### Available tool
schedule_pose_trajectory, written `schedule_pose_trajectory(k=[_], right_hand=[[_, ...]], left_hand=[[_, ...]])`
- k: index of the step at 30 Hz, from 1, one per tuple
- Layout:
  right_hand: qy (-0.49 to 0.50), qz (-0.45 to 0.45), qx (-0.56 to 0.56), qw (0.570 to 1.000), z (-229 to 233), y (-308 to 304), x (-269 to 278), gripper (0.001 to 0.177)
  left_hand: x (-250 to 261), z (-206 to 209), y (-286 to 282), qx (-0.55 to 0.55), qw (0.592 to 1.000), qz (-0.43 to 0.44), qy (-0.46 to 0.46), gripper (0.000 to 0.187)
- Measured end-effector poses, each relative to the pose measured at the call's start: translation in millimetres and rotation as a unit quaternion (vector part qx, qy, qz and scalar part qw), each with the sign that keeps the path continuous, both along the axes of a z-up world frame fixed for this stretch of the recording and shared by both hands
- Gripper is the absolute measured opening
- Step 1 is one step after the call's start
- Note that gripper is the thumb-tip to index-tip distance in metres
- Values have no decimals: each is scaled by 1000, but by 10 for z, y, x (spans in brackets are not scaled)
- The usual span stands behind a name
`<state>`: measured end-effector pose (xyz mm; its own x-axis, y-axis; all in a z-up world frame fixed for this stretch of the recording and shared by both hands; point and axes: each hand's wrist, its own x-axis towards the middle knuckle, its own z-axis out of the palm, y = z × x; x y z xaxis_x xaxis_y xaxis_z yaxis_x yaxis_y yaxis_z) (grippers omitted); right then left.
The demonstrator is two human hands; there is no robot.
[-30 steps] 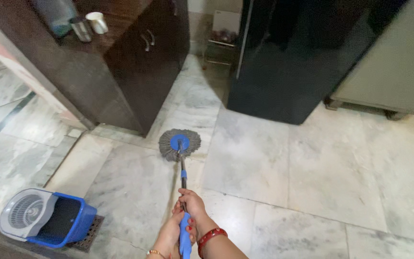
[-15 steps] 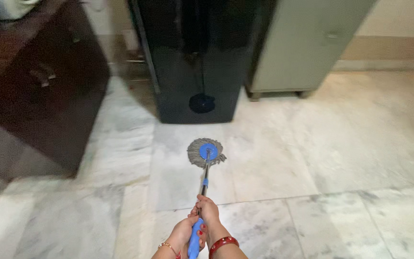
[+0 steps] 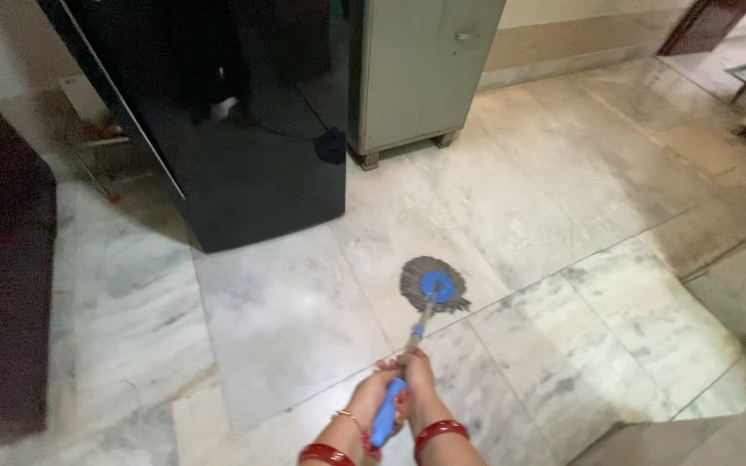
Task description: The person mops the floor by repeatedly plunging the mop into a bucket, spinning it, and then moving the mop head across various sections of the tiled floor in a hallway and kitchen area.
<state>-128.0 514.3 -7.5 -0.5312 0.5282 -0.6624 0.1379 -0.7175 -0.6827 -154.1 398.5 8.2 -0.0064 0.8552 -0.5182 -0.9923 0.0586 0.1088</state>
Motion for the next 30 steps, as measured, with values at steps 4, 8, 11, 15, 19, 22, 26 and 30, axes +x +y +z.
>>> schedule_pose_trajectory(k=[4, 8, 11, 15, 19, 22, 26, 30], right_hand=[[-75, 40, 23, 996, -8, -524, -268, 21], [-58, 33, 16, 998, -89, -1149, -614, 46], [-75, 40, -18, 996, -70, -1655, -964, 63], [-78, 119, 19, 990, 95, -2107, -1426, 64], [-109, 169, -29, 979, 379, -2310, -1733, 69], [-28, 90, -128, 987, 372, -2164, -2254, 70], [35, -6, -152, 988, -197, -2019, -2459, 70], [4, -50, -97, 994, -392, -1499, -2565, 65]], left_hand=[[-206, 235, -636, -146, 989, 18, -9, 27], [-571, -151, -1281, -88, 994, 11, -61, 28], [-825, -705, -1687, -107, 992, 70, -17, 13], [-1207, -1239, -2174, -52, 993, 72, -81, 9], [-1627, -1502, -2508, 7, 985, 111, -130, 14], [-2242, -1464, -2366, 67, 907, 235, -342, 24], [-2384, -1298, -2279, -43, 996, 64, -40, 39], [-2400, -797, -1663, -143, 979, 143, 7, 48]])
